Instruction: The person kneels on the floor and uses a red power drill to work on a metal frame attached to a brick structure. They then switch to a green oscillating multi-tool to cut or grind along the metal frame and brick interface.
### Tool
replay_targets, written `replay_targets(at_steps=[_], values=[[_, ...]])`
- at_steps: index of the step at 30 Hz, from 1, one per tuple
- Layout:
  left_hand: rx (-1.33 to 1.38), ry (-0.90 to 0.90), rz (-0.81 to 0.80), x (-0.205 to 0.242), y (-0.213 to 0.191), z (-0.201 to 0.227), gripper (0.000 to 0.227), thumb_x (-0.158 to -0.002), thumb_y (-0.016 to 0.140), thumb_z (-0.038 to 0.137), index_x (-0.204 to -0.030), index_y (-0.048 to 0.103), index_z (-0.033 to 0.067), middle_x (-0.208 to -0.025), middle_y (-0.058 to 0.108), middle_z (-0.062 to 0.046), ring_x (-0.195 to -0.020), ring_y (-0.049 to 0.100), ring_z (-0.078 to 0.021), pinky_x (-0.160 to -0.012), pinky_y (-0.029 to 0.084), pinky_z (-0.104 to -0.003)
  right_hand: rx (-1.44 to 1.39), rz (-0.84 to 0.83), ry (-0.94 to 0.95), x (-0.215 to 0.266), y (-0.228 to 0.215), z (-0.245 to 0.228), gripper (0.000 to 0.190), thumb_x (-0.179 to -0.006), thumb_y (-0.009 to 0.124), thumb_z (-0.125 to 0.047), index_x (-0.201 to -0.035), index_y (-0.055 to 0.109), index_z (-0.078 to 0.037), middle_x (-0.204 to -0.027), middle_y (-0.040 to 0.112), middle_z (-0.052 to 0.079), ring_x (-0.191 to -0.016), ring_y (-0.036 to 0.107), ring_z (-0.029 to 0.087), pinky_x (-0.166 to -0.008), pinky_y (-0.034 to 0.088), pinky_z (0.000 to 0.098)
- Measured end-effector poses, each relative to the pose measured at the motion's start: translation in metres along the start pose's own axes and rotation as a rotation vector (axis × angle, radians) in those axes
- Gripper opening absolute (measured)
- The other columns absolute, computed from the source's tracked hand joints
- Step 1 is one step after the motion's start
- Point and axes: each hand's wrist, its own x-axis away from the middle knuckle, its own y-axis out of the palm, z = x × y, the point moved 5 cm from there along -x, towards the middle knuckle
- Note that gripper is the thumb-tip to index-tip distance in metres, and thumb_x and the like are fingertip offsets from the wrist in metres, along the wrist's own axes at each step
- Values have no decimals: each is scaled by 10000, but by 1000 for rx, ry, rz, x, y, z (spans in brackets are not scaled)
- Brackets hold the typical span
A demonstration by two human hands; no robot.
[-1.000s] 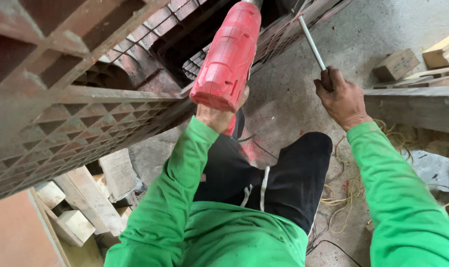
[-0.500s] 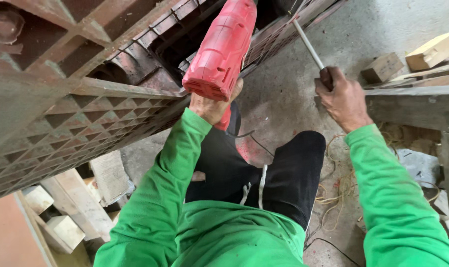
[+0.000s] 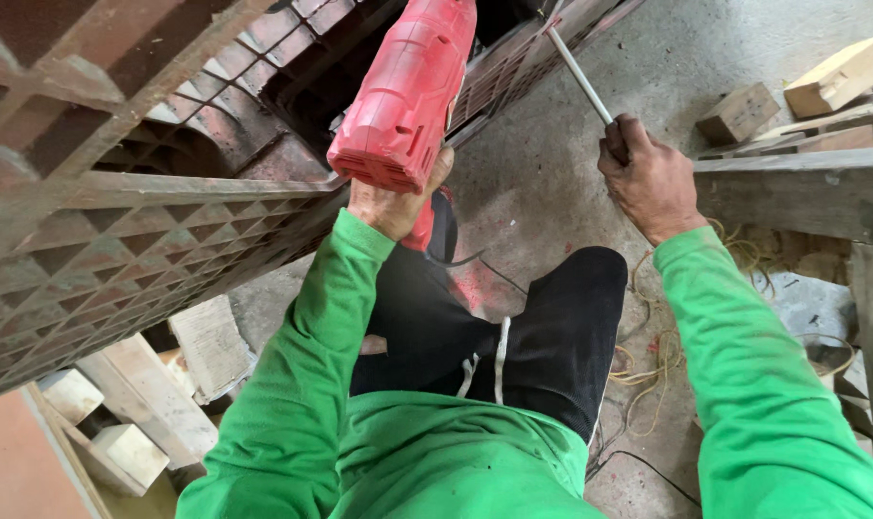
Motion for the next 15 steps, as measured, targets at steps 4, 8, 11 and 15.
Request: replay_targets(at_steps=[4, 8, 11, 15], values=[[-40, 24, 68, -3, -5, 4, 378, -1013, 710, 409, -1204, 679, 84, -1160, 683, -97, -1061, 651, -346, -922, 517, -485, 18, 29, -61, -1, 0, 4, 178, -1095, 688, -229, -1199, 622, -100, -941, 710, 154, -750, 685, 389, -624, 532, 498], [-20, 46, 53, -4, -7, 10, 339, -1031, 714, 380, -1184, 677, 80, -1122, 681, -91, -1004, 657, -325, -867, 544, -469, 19, 27, -92, -1, 2, 6, 177, -1120, 691, -209, -1220, 613, -85, -961, 712, 136, -731, 694, 343, -610, 544, 455], [30, 34, 37, -4, -9, 10, 313, -1038, 711, 369, -1160, 677, 83, -1088, 682, -80, -973, 662, -304, -840, 557, -456, 18, 27, -93, -3, 2, 7, 180, -1123, 689, -208, -1228, 613, -84, -966, 714, 129, -728, 697, 330, -606, 546, 444], [64, 9, 76, -3, -10, 4, 354, -1013, 720, 395, -1163, 674, 78, -1092, 688, -87, -976, 668, -314, -838, 553, -462, 48, 39, -102, -4, 2, 5, 196, -1109, 689, -219, -1234, 619, -85, -973, 721, 126, -718, 694, 339, -602, 549, 447]])
